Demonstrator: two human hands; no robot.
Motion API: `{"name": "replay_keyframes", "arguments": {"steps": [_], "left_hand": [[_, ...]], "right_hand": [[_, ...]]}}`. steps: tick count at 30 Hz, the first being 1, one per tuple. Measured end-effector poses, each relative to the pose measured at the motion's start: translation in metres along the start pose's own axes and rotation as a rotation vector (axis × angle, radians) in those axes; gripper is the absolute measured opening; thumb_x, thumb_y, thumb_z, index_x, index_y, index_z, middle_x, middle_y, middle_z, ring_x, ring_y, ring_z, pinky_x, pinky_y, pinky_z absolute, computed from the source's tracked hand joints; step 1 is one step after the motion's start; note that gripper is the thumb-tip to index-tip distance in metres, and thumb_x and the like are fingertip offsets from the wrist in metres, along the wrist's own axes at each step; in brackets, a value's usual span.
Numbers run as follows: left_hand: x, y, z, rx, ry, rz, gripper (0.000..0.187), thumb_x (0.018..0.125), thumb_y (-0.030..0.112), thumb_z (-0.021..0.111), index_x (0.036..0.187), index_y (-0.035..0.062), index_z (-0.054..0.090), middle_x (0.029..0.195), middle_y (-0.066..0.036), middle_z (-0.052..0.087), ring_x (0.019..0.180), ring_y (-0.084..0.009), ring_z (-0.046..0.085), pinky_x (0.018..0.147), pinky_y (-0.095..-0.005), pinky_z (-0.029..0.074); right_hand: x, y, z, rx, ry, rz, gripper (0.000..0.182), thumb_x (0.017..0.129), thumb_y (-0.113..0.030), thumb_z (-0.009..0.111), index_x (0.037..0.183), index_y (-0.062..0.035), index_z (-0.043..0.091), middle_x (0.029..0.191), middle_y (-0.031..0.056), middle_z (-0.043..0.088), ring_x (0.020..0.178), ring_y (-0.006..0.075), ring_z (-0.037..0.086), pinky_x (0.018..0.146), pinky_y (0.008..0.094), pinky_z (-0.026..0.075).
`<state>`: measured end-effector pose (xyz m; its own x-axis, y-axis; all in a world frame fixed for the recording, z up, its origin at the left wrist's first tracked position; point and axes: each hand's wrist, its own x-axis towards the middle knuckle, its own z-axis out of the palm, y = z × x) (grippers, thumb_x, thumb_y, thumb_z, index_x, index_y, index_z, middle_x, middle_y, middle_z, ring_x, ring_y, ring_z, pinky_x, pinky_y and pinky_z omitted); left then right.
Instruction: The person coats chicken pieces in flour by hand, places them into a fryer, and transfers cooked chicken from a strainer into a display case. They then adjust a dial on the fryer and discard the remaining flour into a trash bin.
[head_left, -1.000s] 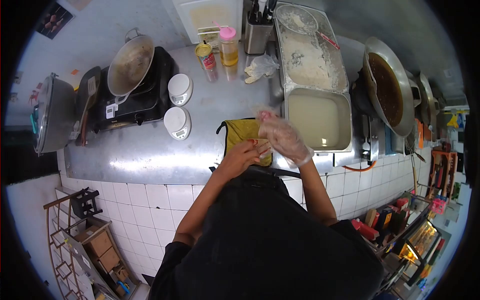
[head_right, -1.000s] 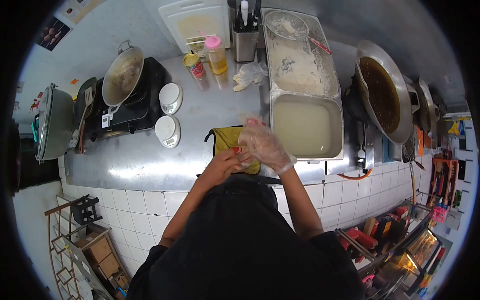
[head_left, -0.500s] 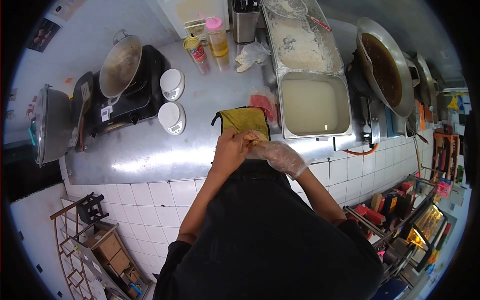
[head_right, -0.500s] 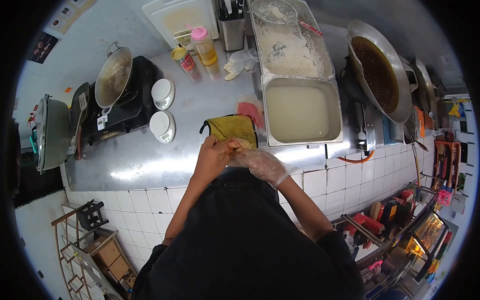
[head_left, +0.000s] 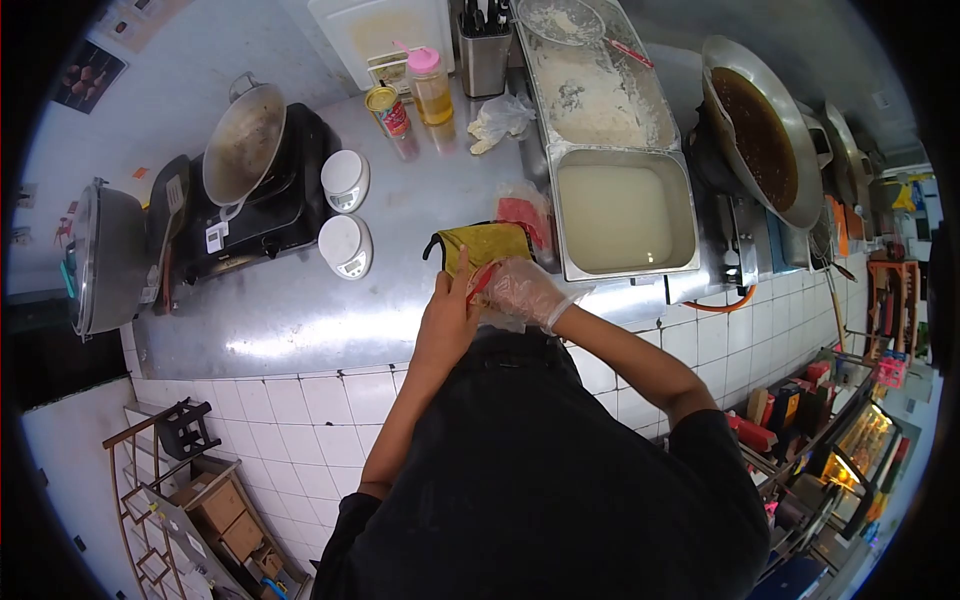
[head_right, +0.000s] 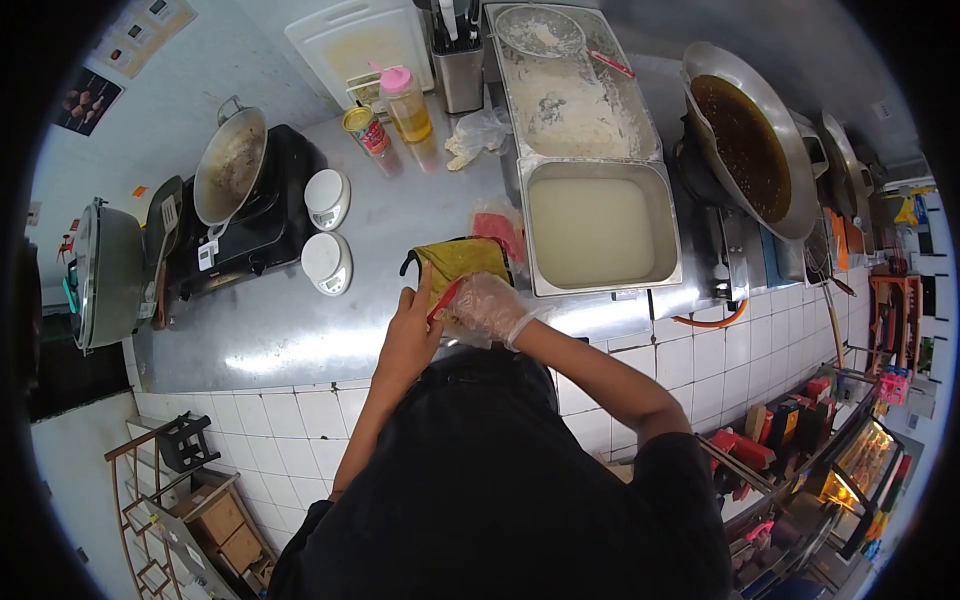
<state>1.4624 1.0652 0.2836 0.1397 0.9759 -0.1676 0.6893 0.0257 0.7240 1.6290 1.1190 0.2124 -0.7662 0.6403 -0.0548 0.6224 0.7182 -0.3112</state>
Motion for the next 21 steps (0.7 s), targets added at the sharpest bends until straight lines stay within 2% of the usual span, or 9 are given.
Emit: {"name": "replay_keyframes", "arguments": {"steps": [2, 5, 8, 12, 17, 19, 21], "left_hand": [[0.000, -0.006, 0.000, -0.032, 0.031, -0.013, 0.071, 0.077, -0.003, 0.056, 0.143, 0.0047, 0.031, 0.094, -0.022, 0.051, 0.078, -0.0353, 0.057, 0.074, -0.0419, 0.047], [0.003, -0.017, 0.008, -0.054, -0.006, 0.047, 0.068, 0.079, -0.002, 0.058, 0.142, 0.0054, 0.034, 0.096, -0.024, 0.056, 0.079, -0.0400, 0.059, 0.073, -0.0448, 0.048], [0.006, -0.014, -0.001, -0.135, 0.080, 0.020, 0.063, 0.079, -0.003, 0.058, 0.139, 0.0046, 0.039, 0.097, -0.024, 0.057, 0.079, -0.0378, 0.059, 0.073, -0.0432, 0.048], [0.007, -0.017, -0.002, -0.218, 0.099, -0.055, 0.061, 0.078, -0.004, 0.058, 0.136, 0.0048, 0.043, 0.095, -0.022, 0.058, 0.075, -0.0326, 0.058, 0.071, -0.0396, 0.047], [0.006, -0.021, -0.001, -0.275, 0.110, -0.091, 0.061, 0.076, -0.005, 0.057, 0.135, 0.0049, 0.045, 0.087, -0.018, 0.056, 0.069, -0.0284, 0.054, 0.068, -0.0371, 0.047], [0.008, -0.025, -0.002, -0.277, 0.153, -0.088, 0.060, 0.077, -0.004, 0.057, 0.135, 0.0048, 0.046, 0.082, -0.016, 0.052, 0.066, -0.0256, 0.050, 0.066, -0.0346, 0.046], [0.011, -0.026, -0.002, -0.301, 0.146, -0.100, 0.058, 0.077, -0.004, 0.057, 0.134, 0.0045, 0.047, 0.080, -0.015, 0.051, 0.065, -0.0242, 0.049, 0.065, -0.0335, 0.045]], "right_hand": [[0.001, 0.002, -0.003, 0.023, 0.172, -0.085, 0.021, 0.079, -0.032, 0.060, 0.082, -0.0120, 0.066, 0.075, 0.0091, 0.065, 0.074, 0.0279, 0.065, 0.067, 0.0391, 0.051], [0.004, -0.005, -0.009, 0.066, 0.096, -0.006, 0.022, 0.080, -0.033, 0.060, 0.086, -0.0131, 0.064, 0.076, 0.0101, 0.065, 0.076, 0.0275, 0.065, 0.065, 0.0391, 0.051], [0.005, 0.002, 0.011, 0.159, 0.078, -0.003, 0.022, 0.081, -0.032, 0.060, 0.088, -0.0113, 0.062, 0.080, 0.0127, 0.065, 0.077, 0.0308, 0.064, 0.067, 0.0410, 0.051], [0.001, -0.013, -0.007, 0.283, 0.100, 0.073, 0.025, 0.084, -0.030, 0.061, 0.092, -0.0055, 0.059, 0.084, 0.0188, 0.063, 0.079, 0.0364, 0.062, 0.070, 0.0455, 0.050], [-0.015, -0.021, -0.007, 0.290, 0.107, 0.124, 0.026, 0.084, -0.024, 0.064, 0.097, -0.0029, 0.057, 0.083, 0.0219, 0.061, 0.080, 0.0380, 0.061, 0.070, 0.0470, 0.049], [-0.015, -0.031, -0.022, 0.255, 0.178, 0.186, 0.023, 0.086, -0.021, 0.061, 0.099, -0.0024, 0.058, 0.086, 0.0219, 0.061, 0.081, 0.0368, 0.062, 0.070, 0.0466, 0.050], [-0.017, -0.028, -0.017, 0.194, 0.106, 0.196, 0.023, 0.085, -0.019, 0.060, 0.101, -0.0024, 0.058, 0.088, 0.0214, 0.061, 0.082, 0.0360, 0.062, 0.069, 0.0459, 0.050]]}}
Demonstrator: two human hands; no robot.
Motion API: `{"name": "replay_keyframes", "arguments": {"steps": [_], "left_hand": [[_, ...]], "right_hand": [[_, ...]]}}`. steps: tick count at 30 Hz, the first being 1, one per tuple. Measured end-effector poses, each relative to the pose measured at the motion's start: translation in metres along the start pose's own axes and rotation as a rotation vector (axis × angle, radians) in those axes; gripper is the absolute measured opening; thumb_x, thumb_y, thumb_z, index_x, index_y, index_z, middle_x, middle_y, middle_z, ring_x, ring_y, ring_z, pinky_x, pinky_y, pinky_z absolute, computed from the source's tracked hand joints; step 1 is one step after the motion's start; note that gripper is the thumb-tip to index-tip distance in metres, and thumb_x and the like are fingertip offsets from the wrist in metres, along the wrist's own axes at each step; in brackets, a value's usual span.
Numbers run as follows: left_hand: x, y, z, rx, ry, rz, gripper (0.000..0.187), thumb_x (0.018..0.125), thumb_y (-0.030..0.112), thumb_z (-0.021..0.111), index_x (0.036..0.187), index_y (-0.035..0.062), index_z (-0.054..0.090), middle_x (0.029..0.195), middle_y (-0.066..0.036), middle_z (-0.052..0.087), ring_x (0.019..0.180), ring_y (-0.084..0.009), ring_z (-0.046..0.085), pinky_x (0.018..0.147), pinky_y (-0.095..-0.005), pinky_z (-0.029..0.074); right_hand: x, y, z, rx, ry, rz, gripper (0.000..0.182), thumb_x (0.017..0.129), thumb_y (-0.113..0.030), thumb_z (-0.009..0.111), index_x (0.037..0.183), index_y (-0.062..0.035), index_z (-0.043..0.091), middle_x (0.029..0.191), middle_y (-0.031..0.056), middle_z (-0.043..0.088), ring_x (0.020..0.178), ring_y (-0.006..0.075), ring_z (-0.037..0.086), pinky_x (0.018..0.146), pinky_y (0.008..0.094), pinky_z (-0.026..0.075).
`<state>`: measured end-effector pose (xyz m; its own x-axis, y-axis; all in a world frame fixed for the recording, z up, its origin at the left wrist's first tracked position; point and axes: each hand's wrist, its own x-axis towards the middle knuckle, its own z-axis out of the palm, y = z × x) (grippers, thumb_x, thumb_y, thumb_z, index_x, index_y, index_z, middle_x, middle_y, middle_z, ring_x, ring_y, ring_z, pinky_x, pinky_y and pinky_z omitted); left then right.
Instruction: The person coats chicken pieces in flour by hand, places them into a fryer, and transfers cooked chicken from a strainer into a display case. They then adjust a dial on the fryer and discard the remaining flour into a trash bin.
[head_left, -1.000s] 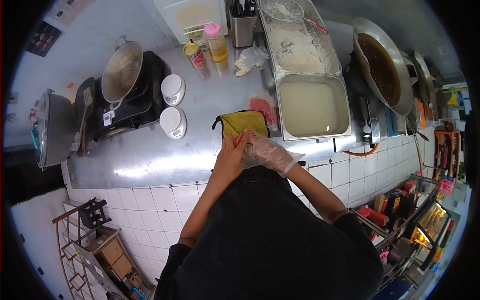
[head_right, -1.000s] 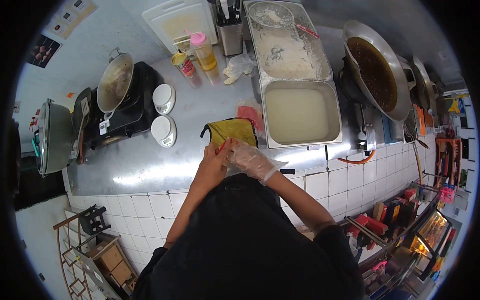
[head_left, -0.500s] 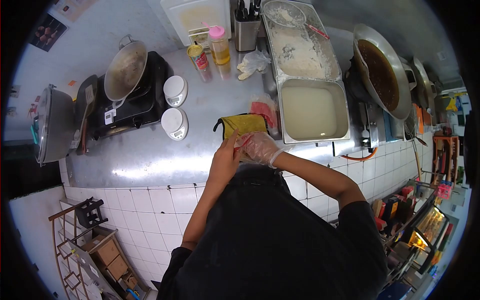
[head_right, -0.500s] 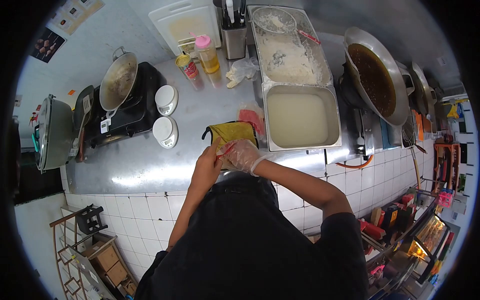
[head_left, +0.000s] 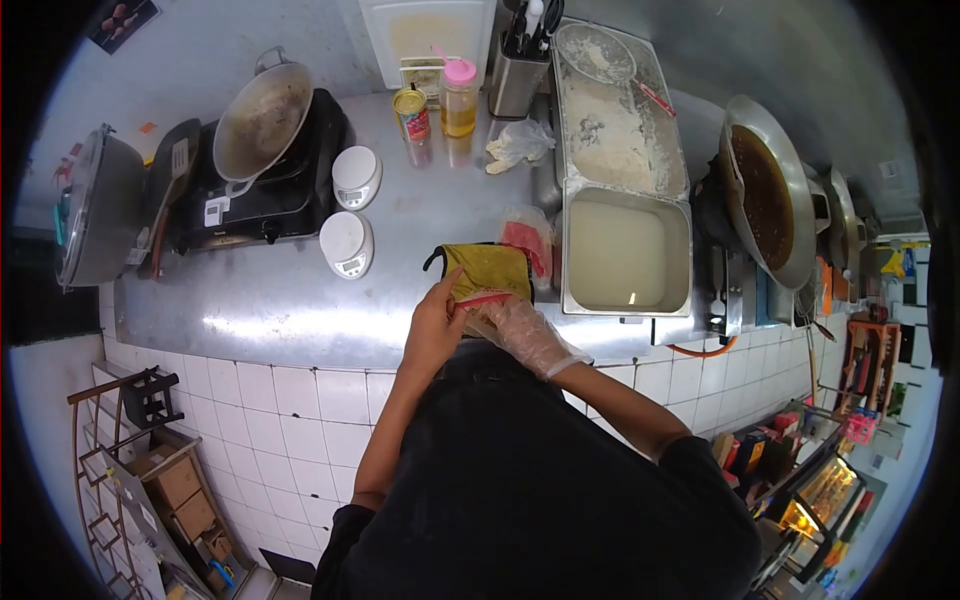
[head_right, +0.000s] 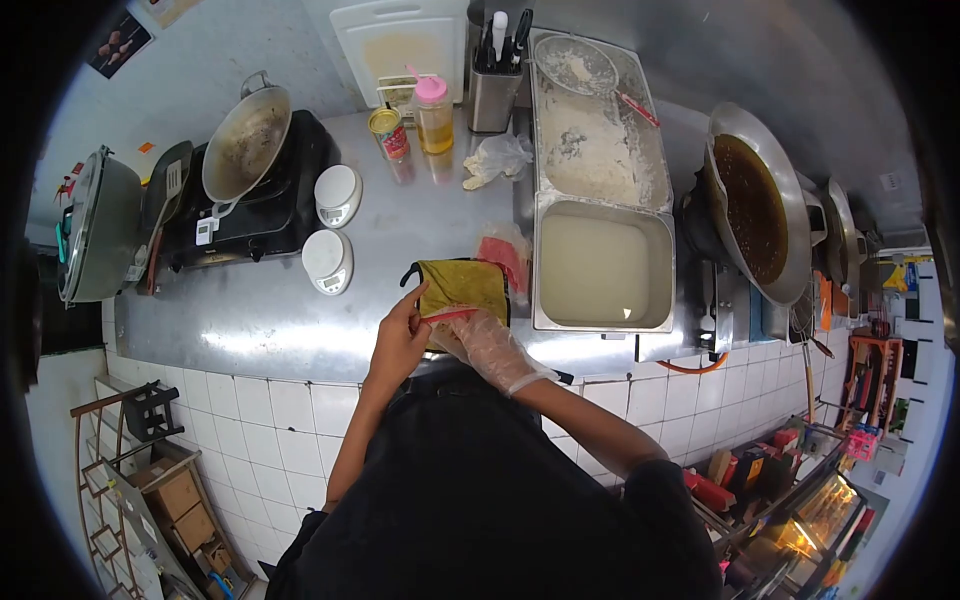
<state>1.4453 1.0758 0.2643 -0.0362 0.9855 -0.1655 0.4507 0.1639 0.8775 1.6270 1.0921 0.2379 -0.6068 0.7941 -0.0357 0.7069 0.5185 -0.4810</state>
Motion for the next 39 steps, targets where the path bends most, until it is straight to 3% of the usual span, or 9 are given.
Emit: {"name": "replay_keyframes", "arguments": {"steps": [8, 11, 13, 20, 24, 29, 34, 38, 39], "left_hand": [[0.007, -0.005, 0.004, -0.075, -0.004, -0.043, 0.052, 0.078, -0.003, 0.056, 0.130, 0.0027, 0.051, 0.069, -0.008, 0.046, 0.061, -0.0163, 0.045, 0.060, -0.0288, 0.042], [0.008, -0.009, 0.000, -0.149, 0.097, -0.027, 0.052, 0.080, -0.006, 0.051, 0.131, 0.0059, 0.052, 0.070, -0.003, 0.044, 0.064, -0.0113, 0.044, 0.063, -0.0247, 0.043], [0.010, -0.012, -0.003, -0.179, 0.095, -0.022, 0.052, 0.080, -0.007, 0.050, 0.131, 0.0061, 0.052, 0.070, -0.002, 0.043, 0.065, -0.0109, 0.043, 0.064, -0.0242, 0.043], [0.014, -0.006, -0.001, -0.157, 0.038, 0.019, 0.051, 0.079, -0.004, 0.053, 0.129, 0.0014, 0.051, 0.069, -0.004, 0.042, 0.063, -0.0124, 0.042, 0.061, -0.0254, 0.041], [0.012, -0.006, -0.007, -0.123, 0.034, 0.034, 0.051, 0.079, -0.004, 0.053, 0.130, 0.0029, 0.051, 0.069, -0.004, 0.043, 0.063, -0.0123, 0.043, 0.061, -0.0251, 0.041], [0.013, -0.017, 0.001, -0.299, 0.017, -0.039, 0.052, 0.080, -0.005, 0.051, 0.131, 0.0057, 0.051, 0.071, 0.000, 0.044, 0.064, -0.0088, 0.043, 0.062, -0.0226, 0.041], [0.016, -0.011, 0.002, -0.373, -0.054, -0.108, 0.052, 0.079, -0.008, 0.053, 0.129, 0.0041, 0.051, 0.071, 0.001, 0.045, 0.066, -0.0067, 0.045, 0.063, -0.0216, 0.042], [0.018, 0.006, -0.007, -0.305, -0.138, -0.123, 0.051, 0.078, -0.009, 0.055, 0.128, 0.0042, 0.053, 0.070, 0.002, 0.046, 0.065, -0.0060, 0.046, 0.063, -0.0213, 0.042], [0.019, 0.003, -0.006, -0.316, -0.116, -0.150, 0.050, 0.079, -0.008, 0.056, 0.127, 0.0045, 0.053, 0.069, 0.003, 0.047, 0.065, -0.0057, 0.047, 0.063, -0.0214, 0.042]], "right_hand": [[0.010, 0.029, -0.007, 0.185, -0.166, -0.108, 0.026, 0.083, -0.017, 0.062, 0.106, -0.0050, 0.058, 0.091, 0.0192, 0.061, 0.082, 0.0357, 0.061, 0.074, 0.0406, 0.051], [0.030, 0.032, -0.079, 0.450, -0.394, 0.067, 0.027, 0.084, -0.019, 0.065, 0.105, -0.0056, 0.056, 0.089, 0.0119, 0.062, 0.081, 0.0271, 0.062, 0.077, 0.0335, 0.051], [0.038, 0.054, -0.101, 1.134, -0.208, 0.236, 0.036, 0.081, -0.025, 0.074, 0.104, -0.0073, 0.055, 0.090, 0.0022, 0.059, 0.083, 0.0131, 0.058, 0.075, 0.0265, 0.048], [0.083, 0.182, -0.191, 0.739, 0.145, 0.446, 0.028, 0.090, -0.034, 0.064, 0.098, -0.0091, 0.055, 0.082, -0.0022, 0.057, 0.076, 0.0061, 0.054, 0.066, 0.0211, 0.046], [0.090, 0.163, -0.216, 0.814, -0.057, 0.331, 0.027, 0.090, -0.035, 0.063, 0.094, -0.0090, 0.056, 0.081, -0.0014, 0.058, 0.074, 0.0064, 0.054, 0.064, 0.0224, 0.046], [0.076, 0.051, -0.147, 0.461, -0.510, -0.182, 0.025, 0.089, -0.027, 0.060, 0.102, -0.0058, 0.055, 0.090, 0.0091, 0.060, 0.086, 0.0214, 0.061, 0.075, 0.0357, 0.048], [0.035, 0.006, 0.014, 0.259, -0.159, -0.113, 0.020, 0.088, -0.020, 0.053, 0.101, -0.0056, 0.058, 0.090, 0.0142, 0.060, 0.085, 0.0307, 0.059, 0.079, 0.0401, 0.046], [0.032, 0.005, 0.009, -0.203, -0.191, -0.211, 0.025, 0.084, -0.015, 0.050, 0.105, -0.0047, 0.059, 0.100, 0.0136, 0.061, 0.091, 0.0300, 0.060, 0.090, 0.0421, 0.043], [0.032, 0.009, 0.007, -0.043, -0.268, -0.233, 0.026, 0.085, -0.016, 0.053, 0.107, -0.0026, 0.059, 0.104, 0.0134, 0.061, 0.094, 0.0310, 0.060, 0.091, 0.0405, 0.044]]}}
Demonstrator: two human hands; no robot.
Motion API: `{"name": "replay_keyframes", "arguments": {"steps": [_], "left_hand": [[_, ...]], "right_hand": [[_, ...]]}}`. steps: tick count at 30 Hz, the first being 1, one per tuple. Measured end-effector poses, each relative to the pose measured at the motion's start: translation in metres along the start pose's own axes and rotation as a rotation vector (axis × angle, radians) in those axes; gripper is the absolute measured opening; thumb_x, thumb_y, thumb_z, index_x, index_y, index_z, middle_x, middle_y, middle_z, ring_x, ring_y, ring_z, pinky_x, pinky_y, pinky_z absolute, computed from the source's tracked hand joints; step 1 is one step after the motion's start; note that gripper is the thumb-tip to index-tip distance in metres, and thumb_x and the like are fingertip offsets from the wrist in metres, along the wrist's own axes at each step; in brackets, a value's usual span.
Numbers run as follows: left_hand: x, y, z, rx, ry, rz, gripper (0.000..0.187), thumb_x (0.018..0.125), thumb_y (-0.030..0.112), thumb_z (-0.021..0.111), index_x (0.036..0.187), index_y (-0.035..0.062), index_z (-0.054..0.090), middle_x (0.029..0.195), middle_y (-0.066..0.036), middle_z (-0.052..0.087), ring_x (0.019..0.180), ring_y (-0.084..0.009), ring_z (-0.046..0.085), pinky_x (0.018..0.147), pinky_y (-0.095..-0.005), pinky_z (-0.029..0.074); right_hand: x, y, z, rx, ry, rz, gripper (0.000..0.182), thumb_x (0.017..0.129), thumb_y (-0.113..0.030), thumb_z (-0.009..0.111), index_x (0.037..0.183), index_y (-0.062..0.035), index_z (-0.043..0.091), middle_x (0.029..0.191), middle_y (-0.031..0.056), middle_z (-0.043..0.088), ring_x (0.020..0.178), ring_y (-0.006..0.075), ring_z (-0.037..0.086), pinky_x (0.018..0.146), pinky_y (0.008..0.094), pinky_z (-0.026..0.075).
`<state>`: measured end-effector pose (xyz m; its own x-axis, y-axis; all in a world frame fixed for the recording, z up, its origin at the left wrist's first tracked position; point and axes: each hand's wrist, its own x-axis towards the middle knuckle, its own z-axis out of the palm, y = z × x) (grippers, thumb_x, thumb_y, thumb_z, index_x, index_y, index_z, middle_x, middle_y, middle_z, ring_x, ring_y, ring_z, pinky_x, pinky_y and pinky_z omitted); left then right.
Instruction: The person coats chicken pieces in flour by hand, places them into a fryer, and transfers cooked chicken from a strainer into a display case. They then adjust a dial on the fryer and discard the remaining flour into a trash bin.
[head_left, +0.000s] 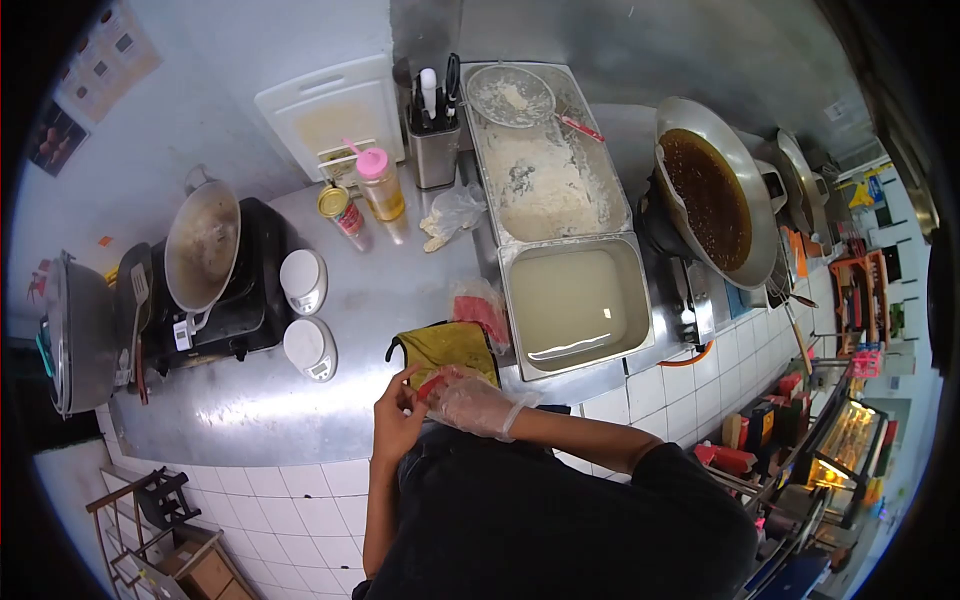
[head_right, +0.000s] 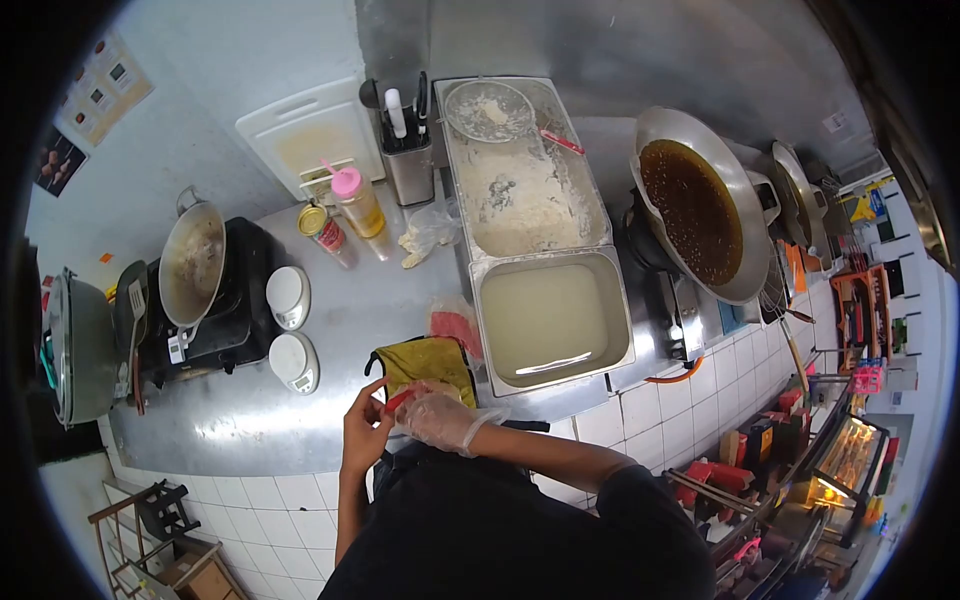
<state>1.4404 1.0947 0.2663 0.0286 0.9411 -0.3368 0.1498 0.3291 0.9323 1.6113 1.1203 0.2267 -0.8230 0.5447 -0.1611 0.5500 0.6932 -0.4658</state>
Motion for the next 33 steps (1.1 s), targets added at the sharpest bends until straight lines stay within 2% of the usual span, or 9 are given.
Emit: {"name": "replay_keyframes", "arguments": {"steps": [3, 6, 9, 11, 15, 18, 22, 28, 33], "left_hand": [[0.006, -0.006, 0.001, 0.012, 0.048, -0.011, 0.048, 0.081, -0.007, 0.056, 0.127, 0.0047, 0.053, 0.069, 0.003, 0.048, 0.065, -0.0055, 0.048, 0.064, -0.0213, 0.043], [0.008, -0.008, 0.005, -0.025, 0.023, -0.042, 0.045, 0.083, -0.007, 0.056, 0.127, 0.0046, 0.054, 0.070, 0.003, 0.049, 0.067, -0.0051, 0.049, 0.065, -0.0209, 0.043], [0.010, -0.005, 0.008, -0.030, 0.029, -0.053, 0.044, 0.082, -0.006, 0.057, 0.125, 0.0035, 0.055, 0.071, 0.004, 0.048, 0.068, -0.0047, 0.048, 0.067, -0.0200, 0.043], [0.009, -0.015, 0.011, -0.035, 0.057, -0.094, 0.044, 0.081, -0.007, 0.057, 0.124, 0.0036, 0.056, 0.072, 0.004, 0.048, 0.069, -0.0046, 0.048, 0.067, -0.0196, 0.042], [0.012, -0.014, 0.020, -0.112, 0.092, -0.138, 0.044, 0.079, -0.007, 0.057, 0.122, 0.0031, 0.057, 0.072, 0.004, 0.048, 0.070, -0.0045, 0.048, 0.068, -0.0189, 0.042], [0.015, -0.008, 0.022, -0.095, 0.095, -0.176, 0.044, 0.077, -0.007, 0.059, 0.120, 0.0021, 0.058, 0.072, 0.004, 0.048, 0.069, -0.0049, 0.050, 0.070, -0.0192, 0.043], [0.017, -0.009, 0.018, -0.117, 0.123, -0.171, 0.041, 0.080, -0.005, 0.059, 0.120, 0.0021, 0.058, 0.072, 0.004, 0.050, 0.069, -0.0052, 0.050, 0.071, -0.0198, 0.044], [0.018, -0.017, 0.007, -0.124, -0.019, -0.093, 0.042, 0.078, -0.008, 0.059, 0.119, 0.0029, 0.059, 0.073, 0.004, 0.047, 0.071, -0.0053, 0.050, 0.070, -0.0204, 0.043], [0.009, -0.030, 0.006, -0.149, -0.033, -0.085, 0.043, 0.078, -0.009, 0.058, 0.119, 0.0027, 0.059, 0.074, 0.004, 0.046, 0.070, -0.0055, 0.050, 0.070, -0.0202, 0.043]], "right_hand": [[-0.003, 0.021, -0.020, 0.480, 0.132, -0.154, 0.027, 0.089, -0.014, 0.054, 0.113, -0.0034, 0.056, 0.101, 0.0104, 0.061, 0.095, 0.0203, 0.059, 0.089, 0.0333, 0.046], [-0.023, 0.061, -0.116, 0.547, 0.175, -0.318, 0.023, 0.092, -0.013, 0.057, 0.113, -0.0050, 0.059, 0.100, 0.0047, 0.062, 0.095, 0.0115, 0.058, 0.086, 0.0273, 0.048], [-0.037, 0.148, -0.183, 0.829, 0.056, 0.167, 0.026, 0.094, -0.023, 0.055, 0.113, -0.0056, 0.061, 0.102, 0.0079, 0.065, 0.097, 0.0195, 0.062, 0.088, 0.0324, 0.049], [-0.043, 0.254, -0.191, 1.024, 0.202, 0.396, 0.024, 0.093, -0.023, 0.058, 0.107, -0.0029, 0.058, 0.095, 0.0044, 0.063, 0.085, 0.0141, 0.061, 0.077, 0.0280, 0.052], [-0.044, 0.440, -0.156, 0.494, 0.290, 0.864, 0.021, 0.090, -0.022, 0.057, 0.102, -0.0054, 0.057, 0.084, 0.0108, 0.063, 0.073, 0.0189, 0.064, 0.065, 0.0325, 0.052], [-0.032, 0.509, -0.104, 0.109, 0.178, 0.761, 0.023, 0.093, -0.028, 0.049, 0.102, -0.0071, 0.056, 0.095, 0.0152, 0.062, 0.089, 0.0267, 0.063, 0.079, 0.0382, 0.050], [0.013, 0.485, -0.084, 0.167, 0.214, 0.813, 0.034, 0.092, -0.037, 0.045, 0.105, -0.0077, 0.056, 0.110, 0.0181, 0.059, 0.109, 0.0359, 0.055, 0.092, 0.0413, 0.042], [0.035, 0.427, -0.141, 0.067, 0.013, 0.764, 0.036, 0.092, -0.040, 0.046, 0.109, -0.0085, 0.054, 0.116, 0.0171, 0.058, 0.109, 0.0370, 0.054, 0.096, 0.0414, 0.040], [0.028, 0.455, -0.079, 0.087, 0.024, 0.779, 0.038, 0.089, -0.040, 0.049, 0.106, -0.0071, 0.058, 0.112, 0.0153, 0.061, 0.106, 0.0330, 0.057, 0.093, 0.0397, 0.042]]}}
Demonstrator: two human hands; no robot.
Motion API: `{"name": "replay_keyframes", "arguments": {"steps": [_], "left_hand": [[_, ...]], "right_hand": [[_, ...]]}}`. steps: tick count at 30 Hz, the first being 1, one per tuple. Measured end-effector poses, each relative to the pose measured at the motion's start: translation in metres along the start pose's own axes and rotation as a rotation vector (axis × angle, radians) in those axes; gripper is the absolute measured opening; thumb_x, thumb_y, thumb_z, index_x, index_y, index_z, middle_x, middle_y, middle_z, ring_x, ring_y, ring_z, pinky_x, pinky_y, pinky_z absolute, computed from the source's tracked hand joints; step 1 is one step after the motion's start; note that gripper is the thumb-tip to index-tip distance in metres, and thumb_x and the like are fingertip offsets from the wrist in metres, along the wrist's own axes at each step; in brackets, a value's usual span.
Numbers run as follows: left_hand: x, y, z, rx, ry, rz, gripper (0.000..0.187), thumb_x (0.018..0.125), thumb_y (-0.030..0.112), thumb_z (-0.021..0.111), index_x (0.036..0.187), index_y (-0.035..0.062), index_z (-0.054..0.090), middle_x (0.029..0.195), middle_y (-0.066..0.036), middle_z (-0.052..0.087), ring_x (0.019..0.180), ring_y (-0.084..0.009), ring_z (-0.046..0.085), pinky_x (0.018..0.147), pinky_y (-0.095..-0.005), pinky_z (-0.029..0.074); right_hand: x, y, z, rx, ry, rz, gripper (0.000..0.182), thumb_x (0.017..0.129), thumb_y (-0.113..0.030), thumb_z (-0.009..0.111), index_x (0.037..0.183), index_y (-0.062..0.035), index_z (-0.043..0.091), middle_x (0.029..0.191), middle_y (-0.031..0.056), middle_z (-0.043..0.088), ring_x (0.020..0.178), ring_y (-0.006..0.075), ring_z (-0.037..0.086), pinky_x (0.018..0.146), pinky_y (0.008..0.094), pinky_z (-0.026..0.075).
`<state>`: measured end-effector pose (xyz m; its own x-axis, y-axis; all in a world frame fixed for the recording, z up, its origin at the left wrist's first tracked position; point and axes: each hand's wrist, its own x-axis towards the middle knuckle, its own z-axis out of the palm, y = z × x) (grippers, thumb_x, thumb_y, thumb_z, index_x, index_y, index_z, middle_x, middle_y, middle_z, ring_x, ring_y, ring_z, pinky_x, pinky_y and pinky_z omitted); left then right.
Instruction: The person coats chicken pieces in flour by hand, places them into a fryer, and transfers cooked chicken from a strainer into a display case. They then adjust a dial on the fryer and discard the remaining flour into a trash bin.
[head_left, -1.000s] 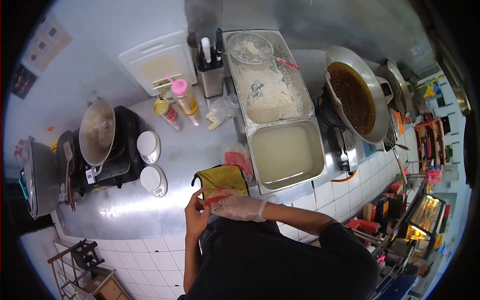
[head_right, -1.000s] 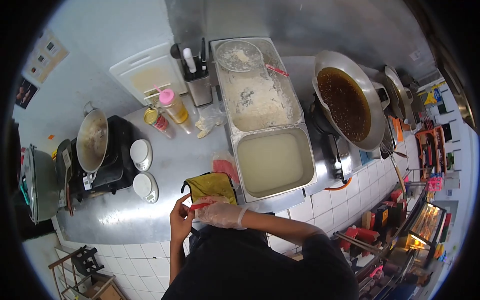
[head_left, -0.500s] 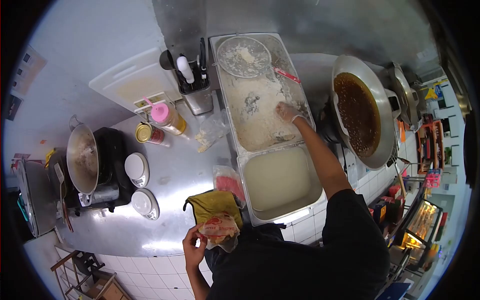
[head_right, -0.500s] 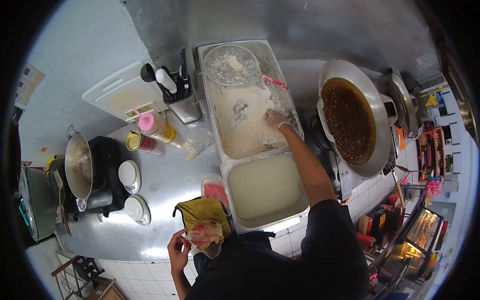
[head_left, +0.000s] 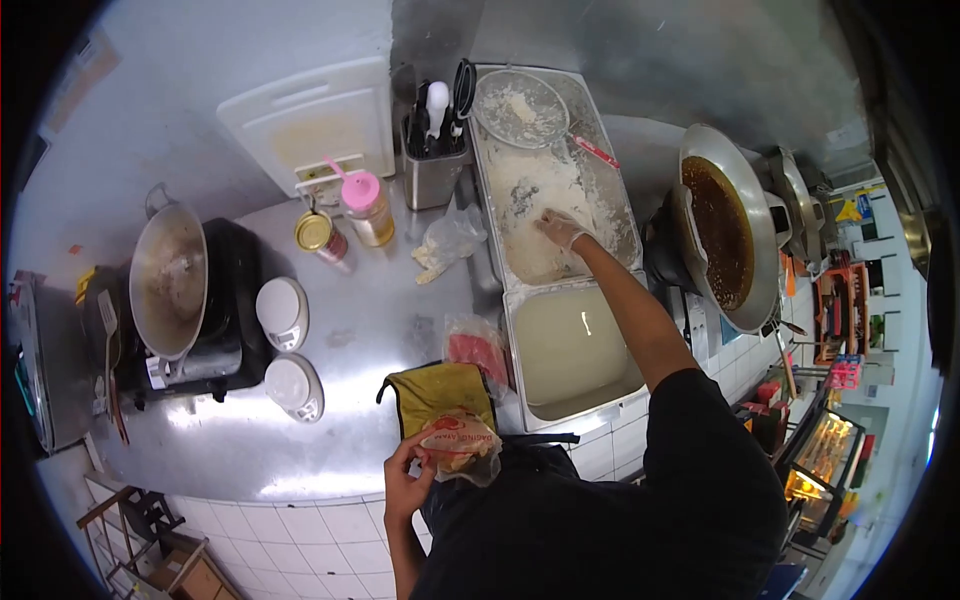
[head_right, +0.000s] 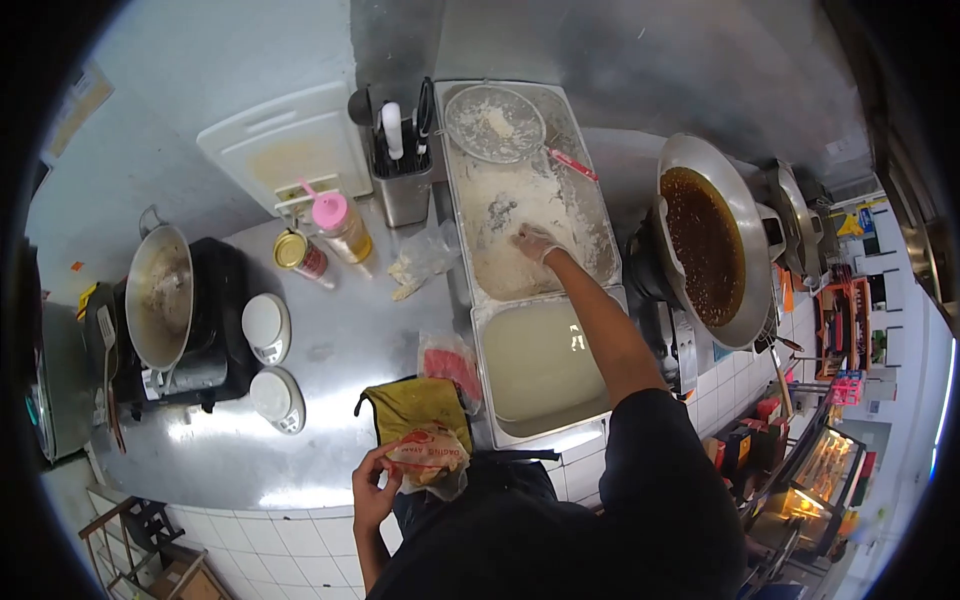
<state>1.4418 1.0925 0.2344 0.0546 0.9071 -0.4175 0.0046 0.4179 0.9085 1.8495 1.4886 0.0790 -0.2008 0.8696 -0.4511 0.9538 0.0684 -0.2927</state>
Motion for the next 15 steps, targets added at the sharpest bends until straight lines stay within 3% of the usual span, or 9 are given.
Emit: {"name": "replay_keyframes", "arguments": {"steps": [2, 4, 5, 8, 9, 11, 12, 14, 15], "left_hand": [[-0.002, 0.000, 0.005, -0.008, 0.013, 0.027, 0.042, 0.078, -0.009, 0.058, 0.119, 0.0029, 0.059, 0.074, 0.004, 0.046, 0.070, -0.0055, 0.050, 0.070, -0.0201, 0.043], [-0.004, 0.001, 0.011, -0.072, 0.130, 0.035, 0.043, 0.078, -0.010, 0.059, 0.118, 0.0032, 0.060, 0.074, 0.005, 0.047, 0.070, -0.0052, 0.049, 0.069, -0.0198, 0.042], [-0.004, -0.001, 0.014, -0.084, 0.158, 0.045, 0.039, 0.080, -0.005, 0.062, 0.118, 0.0025, 0.059, 0.074, 0.005, 0.048, 0.069, -0.0052, 0.049, 0.068, -0.0196, 0.042], [-0.004, -0.014, 0.024, -0.105, 0.285, 0.074, 0.036, 0.082, -0.004, 0.062, 0.118, 0.0011, 0.059, 0.075, 0.004, 0.047, 0.073, -0.0063, 0.048, 0.073, -0.0210, 0.042], [-0.004, -0.016, 0.029, -0.141, 0.338, 0.079, 0.035, 0.083, 0.001, 0.064, 0.118, -0.0004, 0.059, 0.075, 0.004, 0.047, 0.074, -0.0063, 0.048, 0.073, -0.0206, 0.041], [-0.004, -0.009, 0.043, -0.173, 0.435, 0.118, 0.035, 0.084, 0.004, 0.065, 0.117, -0.0006, 0.058, 0.075, 0.004, 0.048, 0.072, -0.0063, 0.048, 0.070, -0.0204, 0.041], [-0.004, -0.008, 0.048, -0.170, 0.490, 0.128, 0.035, 0.084, 0.004, 0.064, 0.117, -0.0009, 0.058, 0.075, 0.003, 0.048, 0.071, -0.0063, 0.048, 0.068, -0.0202, 0.041], [-0.003, -0.008, 0.058, -0.166, 0.564, 0.148, 0.035, 0.083, 0.003, 0.062, 0.117, -0.0008, 0.058, 0.075, 0.003, 0.048, 0.069, -0.0062, 0.048, 0.066, -0.0201, 0.041], [-0.002, -0.009, 0.063, -0.167, 0.612, 0.156, 0.036, 0.082, 0.001, 0.060, 0.117, -0.0008, 0.058, 0.075, 0.003, 0.048, 0.067, -0.0061, 0.048, 0.065, -0.0200, 0.041]], "right_hand": [[0.003, 0.001, 0.010, 0.104, 0.061, -0.129, 0.039, 0.087, -0.042, 0.050, 0.101, -0.0067, 0.062, 0.108, 0.0144, 0.063, 0.103, 0.0315, 0.059, 0.089, 0.0394, 0.044], [-0.014, -0.029, -0.001, 0.210, -0.235, -0.087, 0.043, 0.090, -0.035, 0.048, 0.116, -0.0017, 0.058, 0.118, 0.0137, 0.060, 0.112, 0.0285, 0.055, 0.097, 0.0363, 0.039], [-0.018, -0.035, 0.001, 0.270, -0.233, -0.172, 0.042, 0.090, -0.035, 0.048, 0.113, -0.0018, 0.060, 0.119, 0.0135, 0.060, 0.114, 0.0269, 0.053, 0.099, 0.0355, 0.038], [-0.041, -0.068, -0.017, 0.397, -0.347, -0.117, 0.039, 0.090, -0.032, 0.048, 0.112, -0.0021, 0.060, 0.117, 0.0132, 0.060, 0.115, 0.0262, 0.052, 0.100, 0.0343, 0.037], [-0.027, -0.053, -0.005, 0.388, -0.355, -0.131, 0.039, 0.090, -0.032, 0.048, 0.112, -0.0021, 0.060, 0.117, 0.0132, 0.060, 0.115, 0.0262, 0.052, 0.100, 0.0343, 0.037], [0.018, -0.013, 0.038, -0.003, -0.180, -1.070, 0.033, 0.088, -0.022, 0.052, 0.115, -0.0064, 0.059, 0.118, 0.0123, 0.059, 0.112, 0.0308, 0.053, 0.099, 0.0361, 0.041], [0.017, -0.019, 0.035, -0.002, -0.182, -1.093, 0.033, 0.088, -0.022, 0.052, 0.115, -0.0064, 0.059, 0.118, 0.0123, 0.059, 0.112, 0.0308, 0.053, 0.099, 0.0361, 0.041], [-0.004, -0.043, 0.018, -0.076, -0.391, -0.959, 0.033, 0.085, -0.014, 0.053, 0.117, -0.0058, 0.057, 0.117, 0.0121, 0.059, 0.113, 0.0337, 0.052, 0.100, 0.0366, 0.042], [-0.014, -0.053, 0.005, 0.027, -0.472, -0.837, 0.037, 0.084, -0.019, 0.056, 0.119, -0.0064, 0.056, 0.120, 0.0132, 0.058, 0.114, 0.0340, 0.052, 0.100, 0.0372, 0.041]]}}
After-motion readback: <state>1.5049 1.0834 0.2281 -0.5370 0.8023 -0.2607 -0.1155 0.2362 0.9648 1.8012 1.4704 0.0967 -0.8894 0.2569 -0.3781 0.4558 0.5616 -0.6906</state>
